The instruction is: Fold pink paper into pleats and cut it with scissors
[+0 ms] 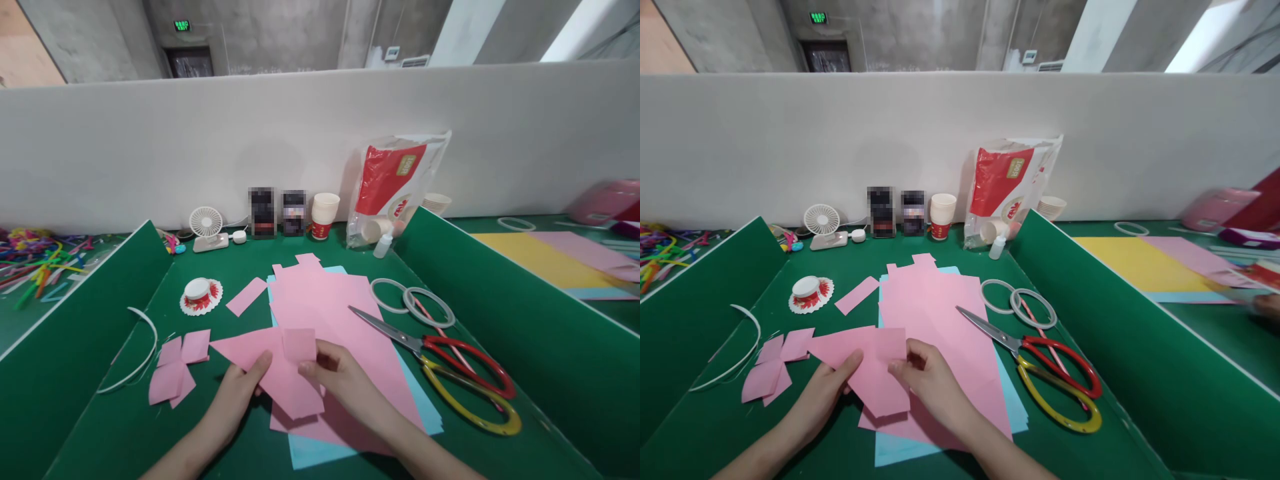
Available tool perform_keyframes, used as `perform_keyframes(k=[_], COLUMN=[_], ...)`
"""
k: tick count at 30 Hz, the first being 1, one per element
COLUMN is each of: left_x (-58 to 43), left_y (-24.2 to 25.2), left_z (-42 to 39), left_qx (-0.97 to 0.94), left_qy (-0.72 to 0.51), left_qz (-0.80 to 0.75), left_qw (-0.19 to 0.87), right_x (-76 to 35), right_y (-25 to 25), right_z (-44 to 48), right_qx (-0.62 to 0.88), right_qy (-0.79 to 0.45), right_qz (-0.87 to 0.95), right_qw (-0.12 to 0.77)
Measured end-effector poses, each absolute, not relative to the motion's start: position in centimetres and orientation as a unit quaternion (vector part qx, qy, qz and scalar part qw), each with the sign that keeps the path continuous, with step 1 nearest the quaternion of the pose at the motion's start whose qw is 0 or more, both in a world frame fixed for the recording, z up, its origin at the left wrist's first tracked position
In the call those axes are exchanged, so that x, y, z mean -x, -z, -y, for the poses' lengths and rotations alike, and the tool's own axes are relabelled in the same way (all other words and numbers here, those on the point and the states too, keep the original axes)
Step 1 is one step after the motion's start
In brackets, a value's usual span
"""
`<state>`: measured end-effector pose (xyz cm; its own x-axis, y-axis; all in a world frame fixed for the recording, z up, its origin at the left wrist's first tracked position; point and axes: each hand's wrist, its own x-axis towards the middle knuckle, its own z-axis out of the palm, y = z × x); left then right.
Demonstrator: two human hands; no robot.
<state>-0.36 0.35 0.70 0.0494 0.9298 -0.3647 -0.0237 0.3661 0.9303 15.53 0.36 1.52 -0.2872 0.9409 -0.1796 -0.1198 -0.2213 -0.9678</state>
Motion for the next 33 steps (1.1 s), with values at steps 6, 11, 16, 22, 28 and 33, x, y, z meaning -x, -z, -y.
perform_keyframes(k=[6, 11, 16, 22, 28, 33], left_x=[0.2, 0.2, 0.4, 0.2, 0.0, 0.3], left_y=[-0.9, -1.1, -0.9, -1.3, -1.9, -1.4], left_z=[-0.6, -0.6, -0.6, -0.6, -0.6, -0.7], left_qx=[-0.408, -0.413, -0.422, -0.463, -0.473, -0.484], left_qy=[-0.380, -0.373, -0.380, -0.333, -0.341, -0.319], left_qz=[-0.580, -0.588, -0.573, -0.550, -0.562, -0.562], left_qw=[0.594, 0.587, 0.591, 0.610, 0.586, 0.589], right_x=[-15.5, -15.5, -15.6, -15.7, -15.6, -15.6], right_y=[-1.7, -1.7, -2.0, -1.8, -1.5, -1.7], right_z=[-0.3, -0.3, -0.4, -0.4, -0.5, -0.4], right_qx=[0.439, 0.448, 0.453, 0.426, 0.426, 0.430], right_qy=[-0.646, -0.637, -0.634, -0.659, -0.650, -0.640], right_qz=[0.465, 0.465, 0.463, 0.451, 0.477, 0.477], right_qw=[0.417, 0.422, 0.423, 0.425, 0.411, 0.422])
